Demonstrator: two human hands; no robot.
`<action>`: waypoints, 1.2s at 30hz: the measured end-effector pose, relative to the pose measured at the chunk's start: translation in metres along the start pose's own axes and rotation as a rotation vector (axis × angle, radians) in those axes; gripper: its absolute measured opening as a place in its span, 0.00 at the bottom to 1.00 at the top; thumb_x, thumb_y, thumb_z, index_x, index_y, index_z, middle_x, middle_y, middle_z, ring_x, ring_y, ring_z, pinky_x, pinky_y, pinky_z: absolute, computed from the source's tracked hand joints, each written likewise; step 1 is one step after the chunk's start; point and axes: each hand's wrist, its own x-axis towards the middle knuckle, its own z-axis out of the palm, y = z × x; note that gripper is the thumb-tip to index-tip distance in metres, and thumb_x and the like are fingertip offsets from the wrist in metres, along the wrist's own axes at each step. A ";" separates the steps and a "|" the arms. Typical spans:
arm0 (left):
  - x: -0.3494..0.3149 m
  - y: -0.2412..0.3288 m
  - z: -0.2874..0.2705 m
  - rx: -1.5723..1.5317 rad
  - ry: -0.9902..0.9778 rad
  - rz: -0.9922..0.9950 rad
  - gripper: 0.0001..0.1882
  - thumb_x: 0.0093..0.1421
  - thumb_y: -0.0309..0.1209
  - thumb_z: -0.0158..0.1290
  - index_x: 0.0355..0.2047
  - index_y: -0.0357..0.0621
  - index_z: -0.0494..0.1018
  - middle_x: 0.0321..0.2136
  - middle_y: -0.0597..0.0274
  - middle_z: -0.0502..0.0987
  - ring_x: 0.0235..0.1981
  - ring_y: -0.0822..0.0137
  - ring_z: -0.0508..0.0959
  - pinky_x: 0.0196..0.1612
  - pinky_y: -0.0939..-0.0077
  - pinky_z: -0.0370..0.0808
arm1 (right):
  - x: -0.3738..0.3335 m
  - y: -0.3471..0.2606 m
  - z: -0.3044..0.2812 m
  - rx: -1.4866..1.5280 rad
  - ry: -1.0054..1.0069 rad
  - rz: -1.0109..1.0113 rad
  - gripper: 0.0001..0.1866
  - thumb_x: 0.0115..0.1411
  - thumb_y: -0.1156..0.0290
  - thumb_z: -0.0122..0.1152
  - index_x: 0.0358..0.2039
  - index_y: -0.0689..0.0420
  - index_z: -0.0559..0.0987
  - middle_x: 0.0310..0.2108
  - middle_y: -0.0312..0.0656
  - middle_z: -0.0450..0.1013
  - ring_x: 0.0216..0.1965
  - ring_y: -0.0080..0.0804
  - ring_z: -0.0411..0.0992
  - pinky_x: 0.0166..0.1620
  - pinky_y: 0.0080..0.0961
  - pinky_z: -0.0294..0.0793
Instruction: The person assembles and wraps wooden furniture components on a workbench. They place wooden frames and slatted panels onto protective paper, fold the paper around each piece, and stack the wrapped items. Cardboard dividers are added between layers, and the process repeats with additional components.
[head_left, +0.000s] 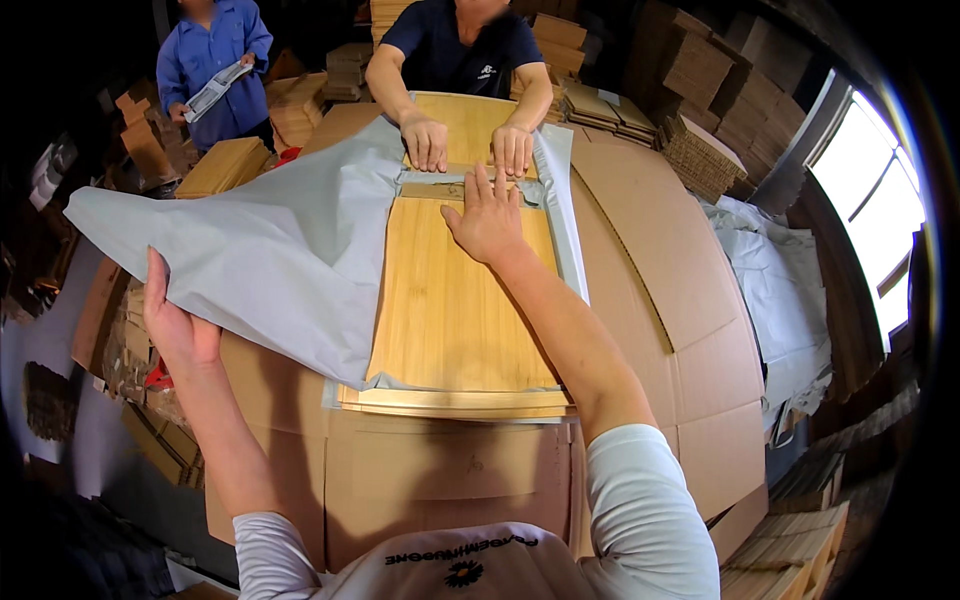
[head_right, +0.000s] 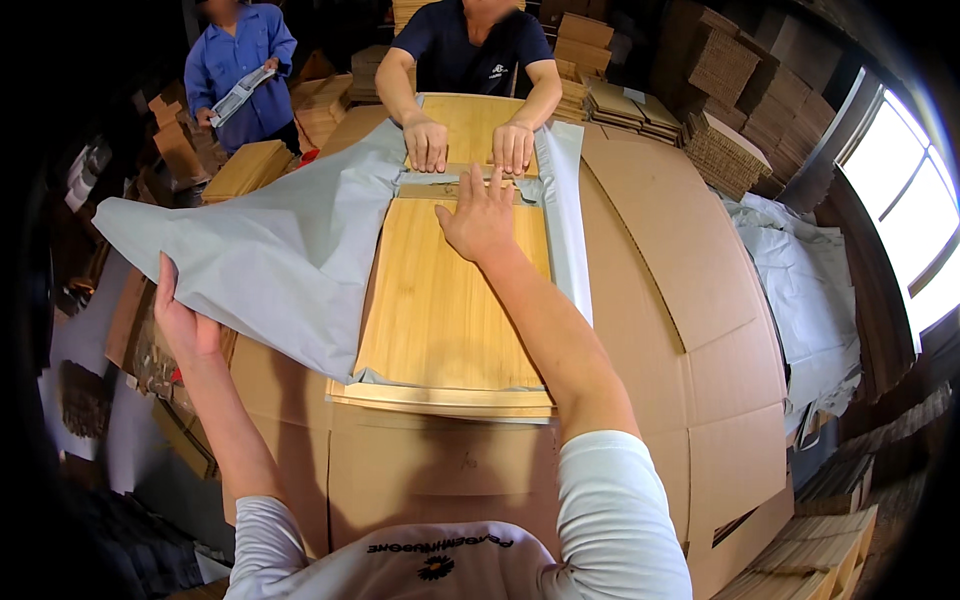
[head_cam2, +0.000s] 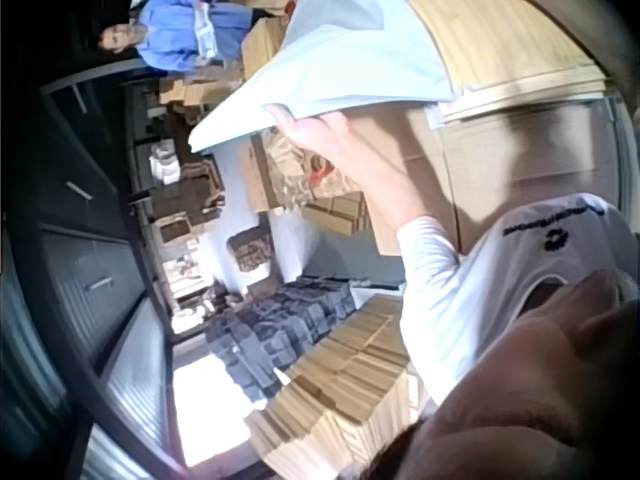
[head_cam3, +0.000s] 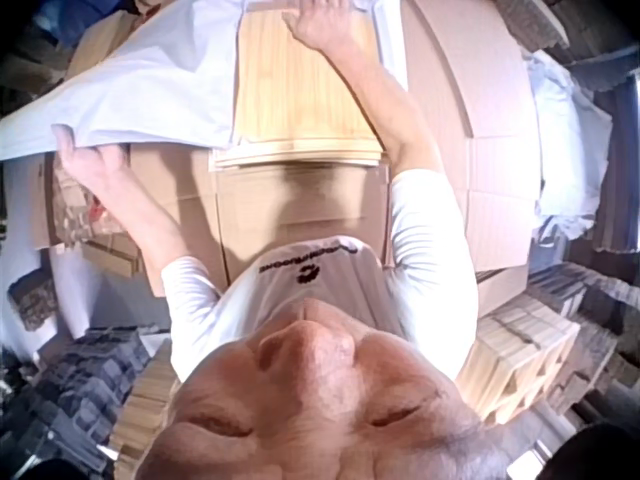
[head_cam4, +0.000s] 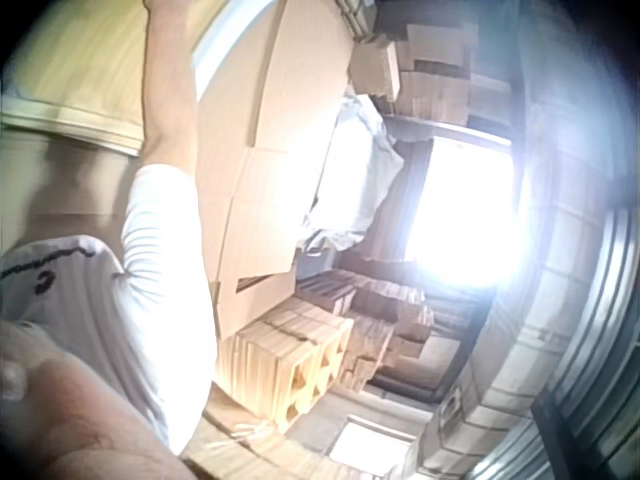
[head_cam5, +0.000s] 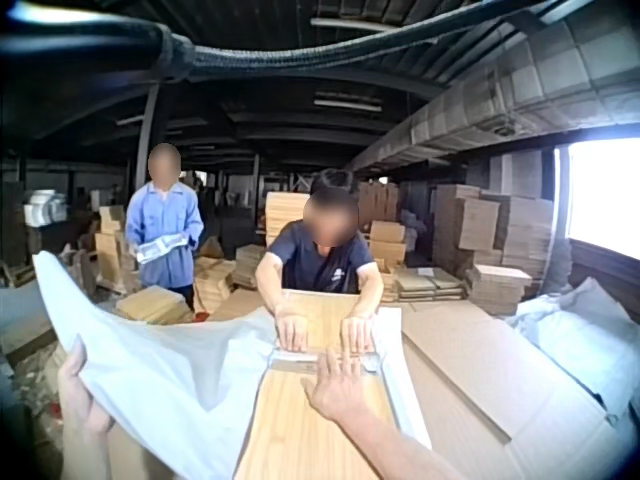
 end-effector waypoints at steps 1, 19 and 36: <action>-0.002 0.000 0.002 -0.004 0.003 0.010 0.23 0.69 0.36 0.47 0.59 0.35 0.64 0.58 0.54 0.70 0.57 0.56 0.71 0.61 0.58 0.68 | 0.001 0.000 0.000 0.031 -0.089 0.035 0.37 0.62 0.47 0.51 0.63 0.62 0.64 0.67 0.51 0.54 0.68 0.61 0.47 0.67 0.56 0.45; -0.007 0.004 -0.001 0.054 0.005 0.019 0.22 0.70 0.36 0.47 0.59 0.36 0.64 0.56 0.55 0.71 0.56 0.57 0.72 0.60 0.59 0.70 | 0.038 0.019 0.015 0.038 -0.171 -0.009 0.40 0.56 0.37 0.53 0.51 0.64 0.74 0.52 0.46 0.70 0.56 0.45 0.65 0.57 0.45 0.62; -0.001 -0.013 0.000 0.112 0.019 0.056 0.21 0.69 0.37 0.47 0.58 0.37 0.65 0.55 0.56 0.73 0.54 0.58 0.74 0.58 0.59 0.72 | 0.034 0.006 0.003 0.021 -0.156 0.132 0.41 0.56 0.36 0.56 0.52 0.63 0.75 0.61 0.51 0.63 0.64 0.56 0.56 0.60 0.61 0.54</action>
